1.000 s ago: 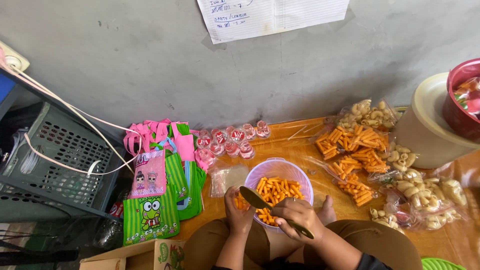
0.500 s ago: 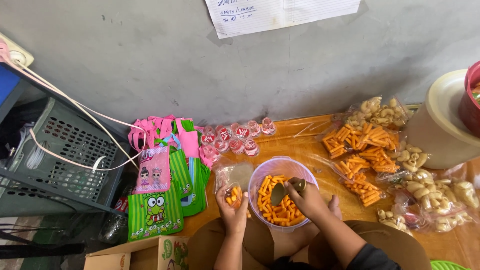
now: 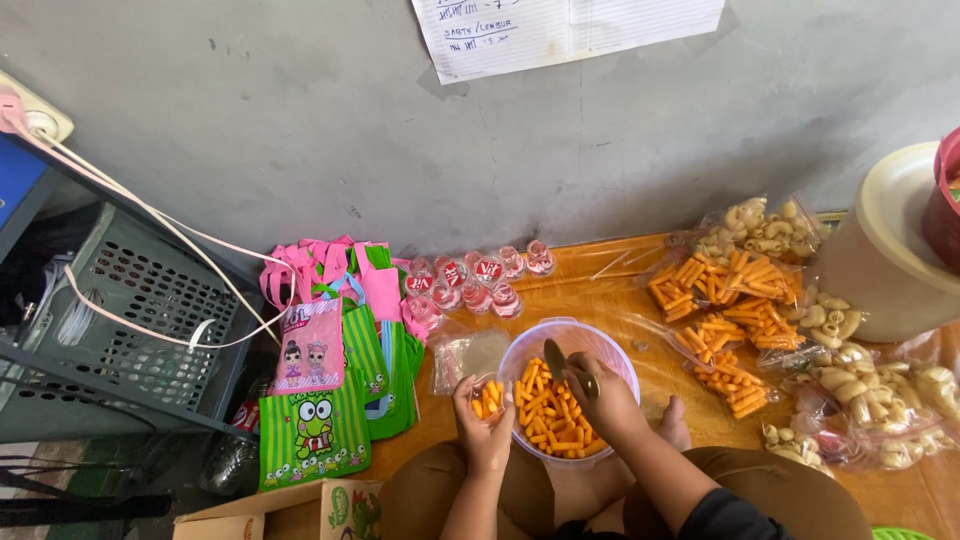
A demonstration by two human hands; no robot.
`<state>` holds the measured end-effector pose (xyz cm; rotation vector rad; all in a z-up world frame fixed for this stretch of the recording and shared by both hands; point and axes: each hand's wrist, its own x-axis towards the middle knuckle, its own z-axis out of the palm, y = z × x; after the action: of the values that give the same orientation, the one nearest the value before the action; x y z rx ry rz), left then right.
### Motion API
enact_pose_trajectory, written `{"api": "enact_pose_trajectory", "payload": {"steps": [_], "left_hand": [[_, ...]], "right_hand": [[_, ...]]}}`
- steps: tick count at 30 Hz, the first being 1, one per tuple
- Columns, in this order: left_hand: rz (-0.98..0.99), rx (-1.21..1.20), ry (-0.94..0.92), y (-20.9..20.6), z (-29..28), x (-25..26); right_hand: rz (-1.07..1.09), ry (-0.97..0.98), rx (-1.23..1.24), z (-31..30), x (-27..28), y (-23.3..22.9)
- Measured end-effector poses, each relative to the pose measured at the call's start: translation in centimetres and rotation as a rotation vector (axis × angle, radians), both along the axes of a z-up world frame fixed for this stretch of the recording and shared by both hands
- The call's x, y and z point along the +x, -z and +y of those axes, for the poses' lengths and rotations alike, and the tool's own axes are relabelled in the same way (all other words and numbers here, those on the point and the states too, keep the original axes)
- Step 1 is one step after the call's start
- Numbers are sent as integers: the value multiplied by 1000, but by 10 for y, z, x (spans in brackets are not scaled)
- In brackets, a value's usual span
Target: The person is using a spoon and their hands to sort and move orange snacks in a bowl, preparing them for packing into bags.
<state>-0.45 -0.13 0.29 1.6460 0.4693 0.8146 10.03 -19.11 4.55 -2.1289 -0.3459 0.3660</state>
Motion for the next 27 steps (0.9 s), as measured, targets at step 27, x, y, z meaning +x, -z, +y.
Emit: {"api": "enact_pose_trajectory", "payload": {"steps": [27], "left_hand": [[185, 219, -48, 40, 11, 3]], "right_hand": [[307, -127, -145, -21, 1, -36]]}}
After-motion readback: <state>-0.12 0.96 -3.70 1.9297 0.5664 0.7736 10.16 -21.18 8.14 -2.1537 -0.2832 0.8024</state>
